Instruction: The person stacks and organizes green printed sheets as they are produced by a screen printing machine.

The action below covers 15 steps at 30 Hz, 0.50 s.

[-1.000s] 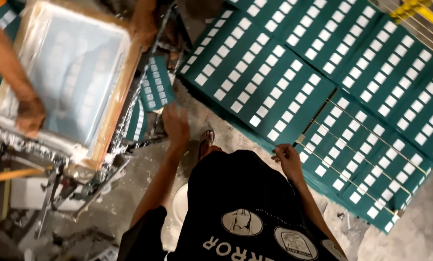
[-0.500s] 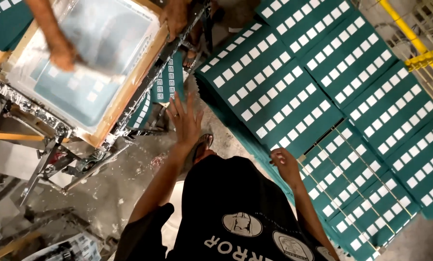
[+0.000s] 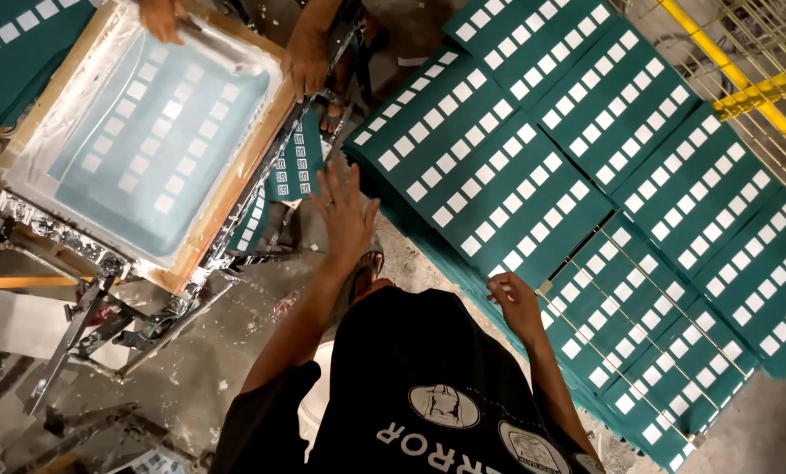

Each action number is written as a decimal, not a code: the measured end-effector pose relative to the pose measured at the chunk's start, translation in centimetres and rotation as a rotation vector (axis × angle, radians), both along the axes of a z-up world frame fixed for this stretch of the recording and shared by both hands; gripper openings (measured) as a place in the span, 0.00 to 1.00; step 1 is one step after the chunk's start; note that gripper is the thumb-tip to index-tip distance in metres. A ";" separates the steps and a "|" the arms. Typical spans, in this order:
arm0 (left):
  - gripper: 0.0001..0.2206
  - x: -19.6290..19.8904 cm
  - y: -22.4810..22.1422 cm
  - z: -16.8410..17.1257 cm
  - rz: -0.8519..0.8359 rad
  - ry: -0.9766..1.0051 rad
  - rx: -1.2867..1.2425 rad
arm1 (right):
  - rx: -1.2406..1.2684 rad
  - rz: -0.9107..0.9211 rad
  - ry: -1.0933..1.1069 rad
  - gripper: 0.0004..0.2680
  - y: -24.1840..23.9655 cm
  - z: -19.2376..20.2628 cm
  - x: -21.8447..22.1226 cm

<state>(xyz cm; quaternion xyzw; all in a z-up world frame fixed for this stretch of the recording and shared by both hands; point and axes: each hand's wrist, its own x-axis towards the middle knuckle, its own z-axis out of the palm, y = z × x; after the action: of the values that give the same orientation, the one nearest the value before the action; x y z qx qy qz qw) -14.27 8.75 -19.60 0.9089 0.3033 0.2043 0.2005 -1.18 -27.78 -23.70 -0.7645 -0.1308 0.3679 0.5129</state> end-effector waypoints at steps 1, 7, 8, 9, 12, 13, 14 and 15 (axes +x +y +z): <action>0.32 0.7 0.1 0.0 -0.025 -0.012 -0.001 | 0.004 -0.001 -0.034 0.08 0.2 0.0 0.0; 0.32 3.2 -0.4 -0.7 -0.078 -0.026 0.077 | -0.038 -0.017 0.006 0.08 -0.5 -1.1 -1.4; 0.32 3.2 -0.1 -0.9 -0.072 -0.026 0.076 | -0.040 -0.012 0.006 0.08 -0.5 -1.0 -1.6; 0.32 3.4 0.4 -1.2 -0.085 -0.030 0.091 | -0.037 -0.006 -0.008 0.08 -0.2 -1.0 -1.5; 0.33 3.5 2.0 -1.0 -0.097 0.000 0.106 | -0.070 0.005 -0.019 0.08 0.9 0.1 -1.4; 0.33 3.5 2.5 -0.9 -0.104 0.034 0.106 | -0.108 0.003 -0.015 0.08 1.2 0.7 -1.5; 0.33 3.3 3.2 -0.9 -0.101 0.035 0.105 | -0.109 0.007 -0.014 0.08 1.3 0.4 -1.3; 0.33 3.0 3.9 -0.8 -0.110 0.029 0.099 | -0.083 0.011 -0.005 0.08 1.5 0.1 -1.1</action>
<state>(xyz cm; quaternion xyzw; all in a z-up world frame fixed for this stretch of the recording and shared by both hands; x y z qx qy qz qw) -11.31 12.63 -20.43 0.9359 0.2453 0.1946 0.1616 -2.32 -26.31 -23.60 -0.7855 -0.1209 0.3737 0.4782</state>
